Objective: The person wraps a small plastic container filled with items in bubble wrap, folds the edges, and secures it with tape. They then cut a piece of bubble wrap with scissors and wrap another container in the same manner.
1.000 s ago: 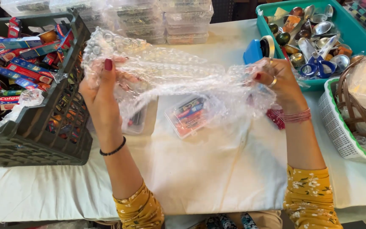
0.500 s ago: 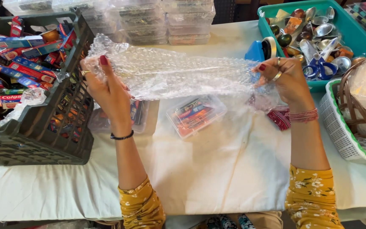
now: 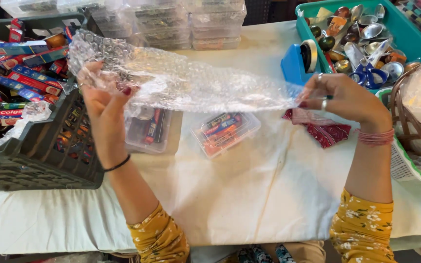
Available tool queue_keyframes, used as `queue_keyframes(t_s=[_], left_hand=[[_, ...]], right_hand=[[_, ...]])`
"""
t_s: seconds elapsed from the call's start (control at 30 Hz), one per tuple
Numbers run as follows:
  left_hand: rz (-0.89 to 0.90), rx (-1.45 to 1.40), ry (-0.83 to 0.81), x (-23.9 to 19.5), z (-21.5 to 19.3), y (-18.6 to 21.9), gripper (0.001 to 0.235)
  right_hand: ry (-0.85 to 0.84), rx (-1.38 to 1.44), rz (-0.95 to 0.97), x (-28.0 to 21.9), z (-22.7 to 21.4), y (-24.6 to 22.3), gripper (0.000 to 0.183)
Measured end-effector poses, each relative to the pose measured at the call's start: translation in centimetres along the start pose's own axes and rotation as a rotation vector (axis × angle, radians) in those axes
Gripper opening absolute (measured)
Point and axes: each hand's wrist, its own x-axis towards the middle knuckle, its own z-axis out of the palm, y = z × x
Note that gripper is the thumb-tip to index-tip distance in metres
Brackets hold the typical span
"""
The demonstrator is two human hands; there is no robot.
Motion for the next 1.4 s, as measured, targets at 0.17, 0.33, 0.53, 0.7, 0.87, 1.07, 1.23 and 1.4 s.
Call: queue_keyframes(t_s=[0.17, 0.33, 0.53, 0.7, 0.87, 1.07, 1.23, 1.4], left_hand=[[-0.073, 0.191, 0.032, -1.1, -0.3, 3.4, 0.054], [-0.06, 0.123, 0.003, -2.4, 2.6, 5.7, 0.044], [-0.074, 0.031, 0.17, -1.2, 4.4, 4.2, 0.038], [-0.242, 0.053, 0.122, -0.8, 2.9, 1.6, 0.033], [-0.217, 0.929, 0.273, 0.0, -3.0, -7.1, 0.034], [-0.702, 1.393, 0.033, -1.2, -10.1, -8.5, 0.069], [-0.602, 1.09, -0.046, -1.3, -13.7, -9.8, 0.058], [-0.573, 1.238, 0.228, -2.3, -14.4, -7.3, 0.044]], right_hand=[[0.135, 0.531, -0.202, -1.4, -1.3, 3.1, 0.009], [0.229, 0.833, -0.305, -0.4, -0.3, 4.5, 0.01], [0.35, 1.098, -0.375, 0.9, 1.2, 3.4, 0.019], [0.228, 0.787, -0.278, 0.2, 0.2, 1.7, 0.033], [0.585, 0.086, 0.01, 6.3, 3.2, 11.5, 0.02], [0.645, -0.237, -0.063, 7.3, 6.9, 11.1, 0.025], [0.473, -0.187, 0.097, 6.6, 8.2, 7.0, 0.022], [0.335, -0.149, -0.007, 7.0, 8.4, 8.4, 0.028]])
